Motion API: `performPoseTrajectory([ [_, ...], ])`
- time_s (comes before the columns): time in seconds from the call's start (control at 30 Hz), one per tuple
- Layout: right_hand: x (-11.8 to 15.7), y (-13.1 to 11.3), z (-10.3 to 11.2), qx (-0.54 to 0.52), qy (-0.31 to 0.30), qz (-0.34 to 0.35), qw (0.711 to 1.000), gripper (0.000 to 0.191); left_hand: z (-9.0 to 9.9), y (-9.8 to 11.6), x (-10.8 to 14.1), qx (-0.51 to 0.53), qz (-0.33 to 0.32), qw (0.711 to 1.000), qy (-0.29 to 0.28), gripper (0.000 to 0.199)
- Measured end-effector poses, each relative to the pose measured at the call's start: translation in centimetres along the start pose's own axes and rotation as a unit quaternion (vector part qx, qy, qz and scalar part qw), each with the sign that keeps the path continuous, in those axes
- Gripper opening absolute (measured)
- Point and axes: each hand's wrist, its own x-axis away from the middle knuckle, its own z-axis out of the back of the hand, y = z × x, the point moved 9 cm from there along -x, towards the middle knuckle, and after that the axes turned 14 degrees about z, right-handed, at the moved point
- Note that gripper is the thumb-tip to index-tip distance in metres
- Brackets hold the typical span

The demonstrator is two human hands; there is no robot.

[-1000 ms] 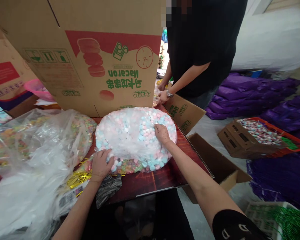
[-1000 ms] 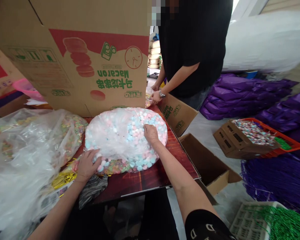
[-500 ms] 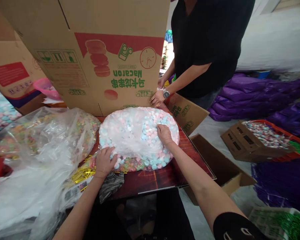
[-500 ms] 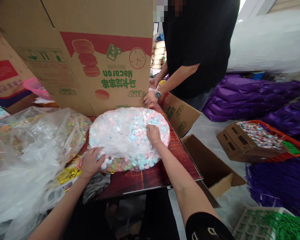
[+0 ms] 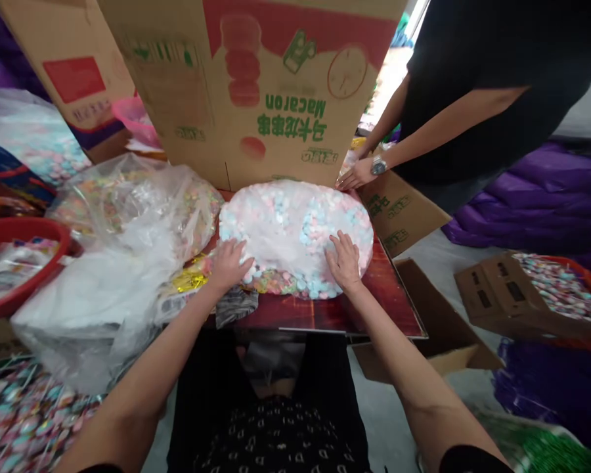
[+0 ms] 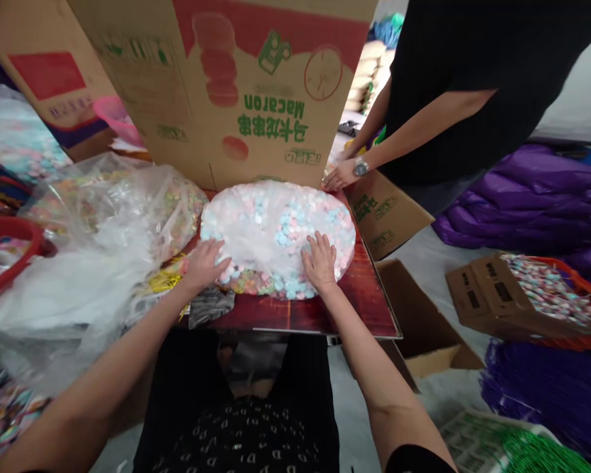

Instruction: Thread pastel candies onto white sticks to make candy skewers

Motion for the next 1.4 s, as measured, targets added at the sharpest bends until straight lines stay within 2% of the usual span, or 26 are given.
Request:
performPoseTrajectory([
  [0.07,2.0,-0.7,0.0,0.000,-0.023,0.005,1.000,0.050,0.5,1.0,0.9,-0.008,0.007,1.000,0.003,0.053],
  [0.17,4.2,-0.7,-0.3,-0.013,-0.046,-0.015,0.999,0.047,-0.1,3.3,2.7,-0.007,-0.013,0.998,-0.055,0.050],
  [0.27,5.3,-0.9,0.0,-0.025,-0.042,-0.040,0.998,0.047,-1.1,4.6,3.8,-0.017,-0.007,0.995,-0.097,0.051],
  [0.33,5.5,-1.9,0.5,-0.029,-0.034,-0.033,0.998,0.048,-1.3,4.9,3.6,-0.019,0.007,0.996,-0.092,0.049],
  [0.43,4.9,-4.6,0.6,-0.038,-0.041,0.008,0.998,0.048,-1.2,5.2,2.6,-0.009,0.021,0.997,-0.076,0.035],
  [0.53,3.8,-7.1,-0.6,-0.045,-0.059,0.043,0.996,0.051,-1.3,6.3,2.2,0.009,0.018,0.997,-0.078,0.029],
  [0.63,2.5,-8.2,-2.5,-0.042,-0.065,0.042,0.996,0.058,-1.9,8.0,2.7,0.046,-0.008,0.994,-0.100,0.033],
  [0.7,1.7,-8.1,-3.5,-0.043,-0.063,0.027,0.997,0.058,-2.4,8.9,3.3,0.068,-0.020,0.990,-0.122,0.036],
  [0.77,1.2,-7.8,-3.6,-0.054,-0.047,0.017,0.997,0.050,-2.4,9.3,3.5,0.089,-0.018,0.989,-0.116,0.041],
  [0.9,0.9,-8.1,-1.5,-0.100,0.011,0.058,0.993,0.031,-1.7,9.4,3.0,0.122,-0.014,0.990,-0.066,0.060],
  [1.0,1.4,-8.5,0.1,-0.118,0.020,0.094,0.988,0.026,-2.0,9.8,2.5,0.126,-0.017,0.989,-0.075,0.046],
  [1.1,2.2,-7.7,0.8,-0.089,-0.006,0.088,0.992,0.034,-1.8,9.5,2.3,0.122,-0.004,0.990,-0.075,0.028],
  [1.2,3.6,-5.2,1.6,-0.024,-0.021,0.058,0.998,0.042,-0.5,8.2,2.4,0.119,0.011,0.992,-0.044,0.022],
  [1.3,5.2,-2.5,2.2,0.009,-0.019,0.038,0.999,0.036,1.0,6.9,3.3,0.111,0.001,0.993,-0.032,0.020],
  [1.4,6.5,-1.7,2.7,-0.002,-0.022,0.050,0.998,0.032,3.4,5.5,5.2,0.108,-0.017,0.994,-0.028,0.028],
])
